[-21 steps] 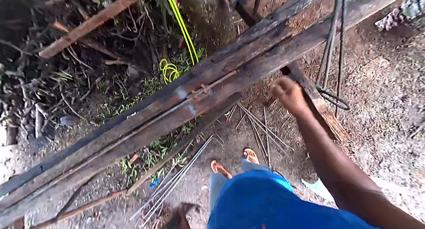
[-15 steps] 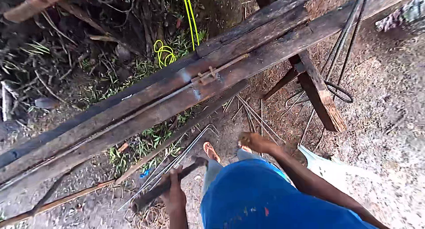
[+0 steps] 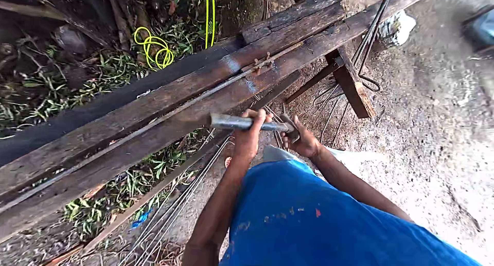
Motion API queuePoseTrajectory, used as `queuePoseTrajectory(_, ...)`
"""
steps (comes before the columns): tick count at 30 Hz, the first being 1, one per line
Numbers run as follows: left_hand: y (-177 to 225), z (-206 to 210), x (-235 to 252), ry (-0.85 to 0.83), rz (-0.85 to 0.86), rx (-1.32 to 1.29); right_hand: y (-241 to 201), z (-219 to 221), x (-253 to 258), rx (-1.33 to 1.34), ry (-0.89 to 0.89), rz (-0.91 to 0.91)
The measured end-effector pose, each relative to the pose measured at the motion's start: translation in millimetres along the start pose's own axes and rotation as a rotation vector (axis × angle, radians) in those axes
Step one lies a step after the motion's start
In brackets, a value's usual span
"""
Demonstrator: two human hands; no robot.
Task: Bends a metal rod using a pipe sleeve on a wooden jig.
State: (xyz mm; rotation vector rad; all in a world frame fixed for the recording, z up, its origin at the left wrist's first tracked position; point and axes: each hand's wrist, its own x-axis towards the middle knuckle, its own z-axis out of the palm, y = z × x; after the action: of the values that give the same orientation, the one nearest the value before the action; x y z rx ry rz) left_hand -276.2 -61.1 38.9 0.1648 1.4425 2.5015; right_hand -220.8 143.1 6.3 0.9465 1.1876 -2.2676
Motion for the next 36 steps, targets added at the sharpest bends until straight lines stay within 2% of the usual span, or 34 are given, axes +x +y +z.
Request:
queuePoseTrajectory(2, 18, -4, 2, -0.037, -0.049, -0.022, 8, 16, -4, 0.122, 0.076, -0.075)
queuePoseTrajectory(4, 32, -8, 5, 0.006, -0.072, -0.114, 11, 22, -11, 0.169, 0.117, -0.157)
queuePoseTrajectory(8, 63, -29, 18, 0.091, -0.013, -0.289, 10, 14, -28, 0.183, 0.214, -0.363)
queuePoseTrajectory(11, 76, -37, 35, 0.076, 0.008, -0.303, 6, 3, -35, 0.129, 0.296, -0.45)
queuePoseTrajectory(13, 75, -37, 40, 0.003, 0.002, -0.312, 1, 2, -36, 0.107, 0.376, -0.493)
queuePoseTrajectory(17, 82, -23, 38, -0.134, -0.012, -0.348, -2, 2, -22, 0.21, 0.547, -0.463)
queuePoseTrajectory(22, 84, 18, 45, -0.273, 0.026, -0.354, -4, -15, 15, 0.32, 0.469, -0.362)
queuePoseTrajectory(27, 71, 52, 73, -0.339, 0.052, -0.253, -27, -34, 52, 0.384, 0.349, -0.266)
queuePoseTrajectory(32, 61, 70, 101, -0.414, 0.18, 0.052, -61, -71, 68, 0.207, 0.363, -0.337)
queuePoseTrajectory(36, 40, 83, 113, -0.393, 0.182, 0.103, -88, -95, 73, 0.214, 0.437, -0.34)
